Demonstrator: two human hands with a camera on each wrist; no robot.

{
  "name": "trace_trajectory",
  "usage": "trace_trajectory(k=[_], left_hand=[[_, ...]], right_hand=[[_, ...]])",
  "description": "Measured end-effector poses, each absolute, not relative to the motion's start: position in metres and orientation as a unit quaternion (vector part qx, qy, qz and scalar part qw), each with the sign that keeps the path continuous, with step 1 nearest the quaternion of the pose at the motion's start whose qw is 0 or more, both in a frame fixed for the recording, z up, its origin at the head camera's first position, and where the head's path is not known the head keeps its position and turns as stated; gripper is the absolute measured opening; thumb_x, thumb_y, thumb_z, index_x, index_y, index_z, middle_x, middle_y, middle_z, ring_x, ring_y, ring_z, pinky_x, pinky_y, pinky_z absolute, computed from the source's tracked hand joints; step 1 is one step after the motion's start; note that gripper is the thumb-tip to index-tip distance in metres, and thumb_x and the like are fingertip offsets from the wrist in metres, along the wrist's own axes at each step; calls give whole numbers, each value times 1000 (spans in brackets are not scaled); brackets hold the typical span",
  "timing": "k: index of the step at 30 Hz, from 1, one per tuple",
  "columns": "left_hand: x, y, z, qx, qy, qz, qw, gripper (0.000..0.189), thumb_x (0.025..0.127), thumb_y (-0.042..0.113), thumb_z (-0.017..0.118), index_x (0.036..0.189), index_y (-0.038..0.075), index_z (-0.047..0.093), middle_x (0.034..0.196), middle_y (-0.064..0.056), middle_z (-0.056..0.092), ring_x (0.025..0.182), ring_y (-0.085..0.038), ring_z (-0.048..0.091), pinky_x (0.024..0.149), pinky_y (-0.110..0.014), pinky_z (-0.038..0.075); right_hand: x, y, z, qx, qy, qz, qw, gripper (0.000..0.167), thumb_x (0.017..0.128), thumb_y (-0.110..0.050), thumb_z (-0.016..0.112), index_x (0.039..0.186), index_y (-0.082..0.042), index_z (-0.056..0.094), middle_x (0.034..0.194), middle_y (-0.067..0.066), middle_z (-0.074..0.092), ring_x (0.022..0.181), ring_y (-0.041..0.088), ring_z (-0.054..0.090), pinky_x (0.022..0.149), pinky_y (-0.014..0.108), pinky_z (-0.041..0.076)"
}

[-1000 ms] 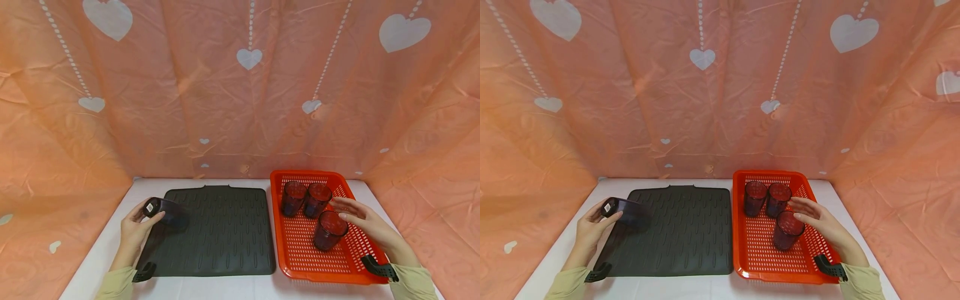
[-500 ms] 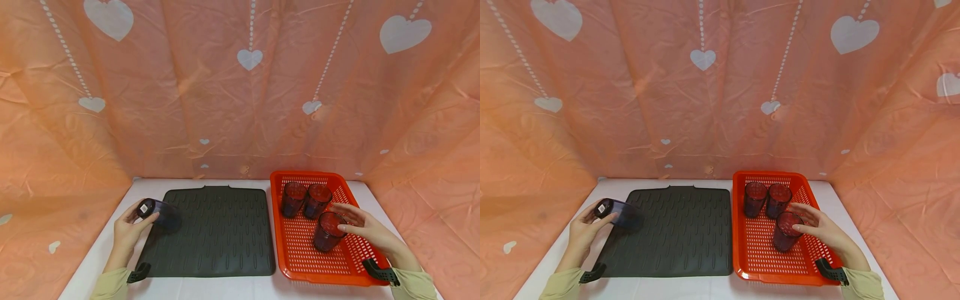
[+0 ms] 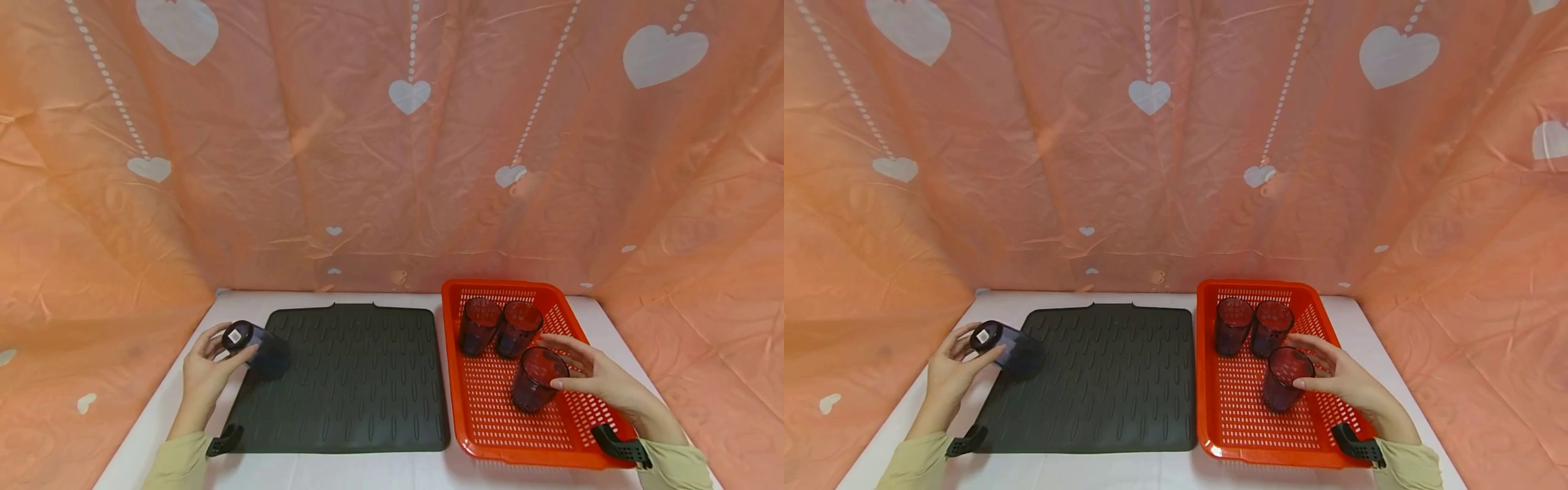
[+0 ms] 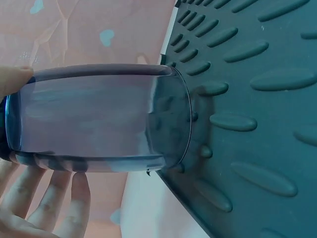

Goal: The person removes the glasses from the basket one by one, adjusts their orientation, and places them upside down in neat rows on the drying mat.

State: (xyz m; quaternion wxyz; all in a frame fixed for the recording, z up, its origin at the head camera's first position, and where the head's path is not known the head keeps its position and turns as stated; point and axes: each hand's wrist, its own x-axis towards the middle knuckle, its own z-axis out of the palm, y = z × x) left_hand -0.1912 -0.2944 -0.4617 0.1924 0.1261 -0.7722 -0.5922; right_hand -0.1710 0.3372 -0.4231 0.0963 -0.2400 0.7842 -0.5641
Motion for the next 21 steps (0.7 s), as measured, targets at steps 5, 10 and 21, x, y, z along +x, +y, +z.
trace_trajectory(k=[5, 10, 21], left_hand=[[-195, -294, -468, 113, -789, -568, 204, 65, 71, 13, 86, 127, 8, 55, 108, 7, 59, 96, -4, 53, 74, -10, 47], [-198, -294, -471, 104, -791, -565, 209, 64, 69, 13, 87, 126, 10, 57, 108, 7, 58, 96, -4, 53, 73, -11, 48], [-204, -288, -470, 81, -805, -552, 204, 66, 71, 10, 86, 130, 7, 57, 111, 7, 59, 99, 0, 53, 77, -11, 45]], right_hand=[[-170, 336, -422, -235, 786, -564, 98, 62, 89, 8, 59, 144, 5, 31, 144, 27, 36, 129, 6, 40, 97, 10, 31], [-169, 335, -421, -221, 799, -551, 95, 62, 88, 5, 62, 144, 3, 34, 144, 26, 37, 128, 3, 40, 96, 13, 34], [-169, 336, -421, -212, 809, -540, 97, 63, 88, 4, 63, 144, 2, 34, 144, 24, 37, 128, 3, 39, 93, 18, 36]])
